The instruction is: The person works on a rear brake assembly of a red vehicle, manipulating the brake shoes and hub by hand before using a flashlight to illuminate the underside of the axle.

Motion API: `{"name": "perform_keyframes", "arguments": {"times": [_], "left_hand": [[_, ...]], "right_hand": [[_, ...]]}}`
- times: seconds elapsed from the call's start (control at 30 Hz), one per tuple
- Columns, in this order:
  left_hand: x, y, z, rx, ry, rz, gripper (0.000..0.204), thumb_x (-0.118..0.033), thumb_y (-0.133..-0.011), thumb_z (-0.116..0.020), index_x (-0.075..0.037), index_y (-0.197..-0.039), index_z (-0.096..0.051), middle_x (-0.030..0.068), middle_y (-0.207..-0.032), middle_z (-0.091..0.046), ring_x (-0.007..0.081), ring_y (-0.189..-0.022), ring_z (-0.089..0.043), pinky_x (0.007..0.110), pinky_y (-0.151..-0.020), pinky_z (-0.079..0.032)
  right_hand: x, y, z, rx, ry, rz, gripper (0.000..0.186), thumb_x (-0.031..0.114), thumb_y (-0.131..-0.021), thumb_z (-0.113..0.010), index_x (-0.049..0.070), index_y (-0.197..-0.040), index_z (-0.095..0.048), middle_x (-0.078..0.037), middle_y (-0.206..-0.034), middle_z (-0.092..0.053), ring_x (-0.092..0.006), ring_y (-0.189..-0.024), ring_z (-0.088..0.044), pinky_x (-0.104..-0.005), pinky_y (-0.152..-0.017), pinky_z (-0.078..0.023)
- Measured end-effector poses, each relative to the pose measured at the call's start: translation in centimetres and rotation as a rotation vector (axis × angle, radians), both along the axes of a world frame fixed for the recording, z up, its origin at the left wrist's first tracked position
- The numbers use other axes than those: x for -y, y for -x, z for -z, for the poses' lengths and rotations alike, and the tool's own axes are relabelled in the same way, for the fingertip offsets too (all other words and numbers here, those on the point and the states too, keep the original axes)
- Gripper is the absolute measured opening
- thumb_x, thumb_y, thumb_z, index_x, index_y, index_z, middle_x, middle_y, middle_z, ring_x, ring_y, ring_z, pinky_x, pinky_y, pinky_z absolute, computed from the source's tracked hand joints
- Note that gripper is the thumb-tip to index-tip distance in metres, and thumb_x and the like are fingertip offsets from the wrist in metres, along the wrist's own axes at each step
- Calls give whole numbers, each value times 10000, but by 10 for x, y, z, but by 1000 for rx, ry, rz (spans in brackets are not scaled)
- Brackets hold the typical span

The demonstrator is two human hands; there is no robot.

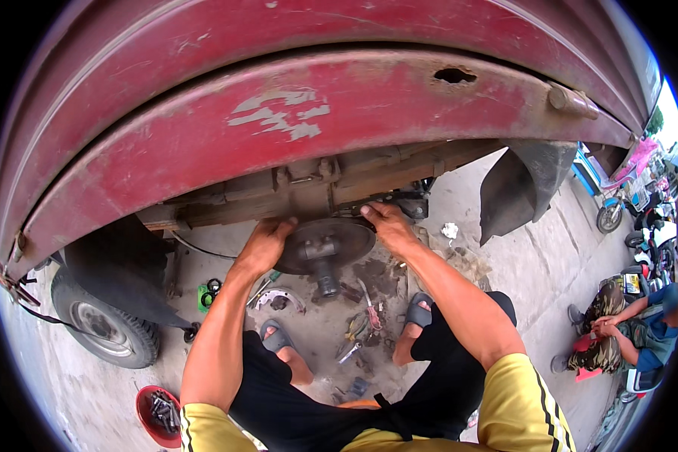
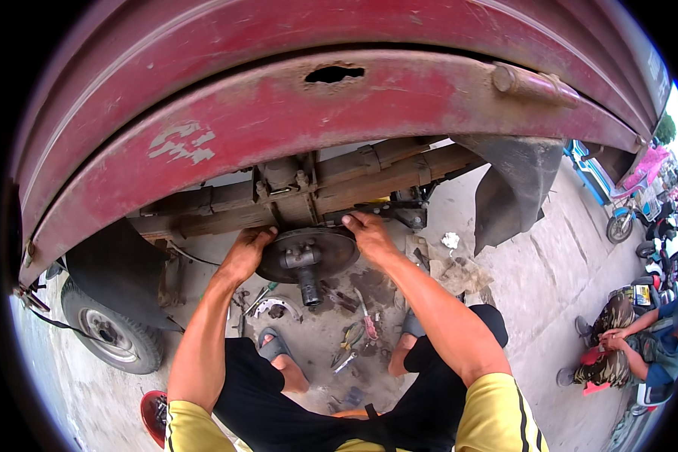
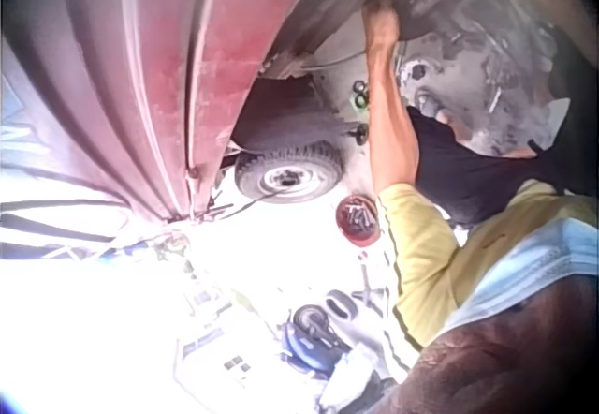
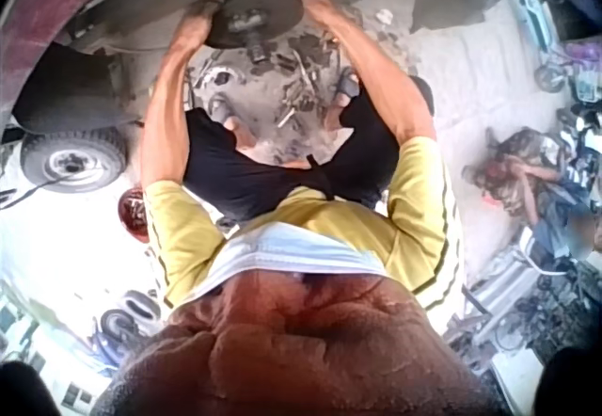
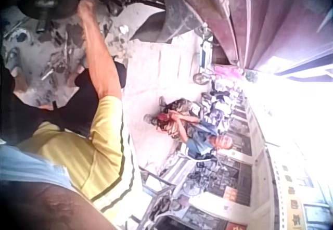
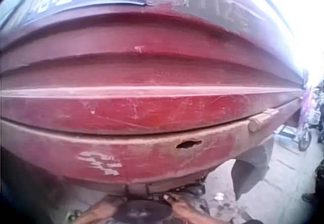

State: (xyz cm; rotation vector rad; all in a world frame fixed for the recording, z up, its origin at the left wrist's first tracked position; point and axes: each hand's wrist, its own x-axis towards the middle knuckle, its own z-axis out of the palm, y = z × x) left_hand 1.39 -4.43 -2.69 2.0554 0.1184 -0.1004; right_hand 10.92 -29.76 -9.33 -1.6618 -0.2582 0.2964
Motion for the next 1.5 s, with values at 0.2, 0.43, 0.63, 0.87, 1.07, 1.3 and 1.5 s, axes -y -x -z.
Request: {"name": "perform_keyframes", "arguments": {"times": [0.2, 0.43, 0.63, 0.87, 1.07, 1.3, 1.5], "left_hand": [[-5, 4, 10, 86, 52, -9, 490, -340, -932, -492, 126, -1034, -604, 266, -1021, -651, 269, -1004, -597, 357, -922, -407], [0, 3, 2, 27, 195, -45, 274, -218, -935, -527, 38, -949, -625, 39, -893, -622, 129, -890, -512, 280, -871, -395], [-5, 5, 7, 51, 268, -36, 271, -177, -921, -522, 26, -1066, -627, 87, -1007, -639, 156, -986, -541, 286, -925, -392], [-6, 6, 11, 147, 216, -98, 305, -155, -902, -491, 26, -1116, -610, 151, -1048, -656, 220, -1060, -563, 329, -967, -386], [0, 5, -4, 20, 116, 34, 356, -206, -924, -479, 32, -1161, -594, 194, -1098, -649, 251, -1104, -555, 351, -992, -376], [5, 14, -6, 150, 43, -80, 454, -288, -945, -464, 89, -1179, -559, 261, -1149, -620, 270, -1173, -534, 365, -1003, -378], [10, 15, -18, 69, 31, -78, 445, -271, -942, -457, 87, -1188, -552, 257, -1175, -610, 254, -1153, -537, 350, -994, -379]], "right_hand": [[-9, 18, -17, 93, -95, 144, 260, 202, -964, -564, -24, -1076, -625, -41, -860, -650, -87, -761, -520, -262, -735, -448], [-14, 24, -98, 484, 383, 135, 287, 289, -959, -525, 32, -1028, -630, -216, -843, -634, -366, -813, -615, -410, -722, -457], [-58, 43, -137, 814, 452, 2, 272, 253, -929, -552, 9, -1035, -614, -238, -923, -616, -398, -893, -607, -468, -739, -479], [-96, 45, -137, 1103, 488, -32, 179, 146, -822, -630, 6, -930, -656, -223, -929, -603, -375, -925, -587, -463, -771, -478], [-111, 41, -124, 1201, 510, -9, 185, 131, -802, -621, 8, -937, -652, -235, -918, -603, -370, -937, -590, -474, -793, -475], [-143, 62, -119, 1261, 542, 213, 202, 83, -737, -605, -16, -913, -625, -207, -868, -616, -332, -925, -601, -398, -683, -535], [-138, 50, -111, 1250, 601, 33, 168, 88, -772, -598, -19, -901, -610, -203, -881, -616, -331, -899, -614, -411, -692, -539]]}}
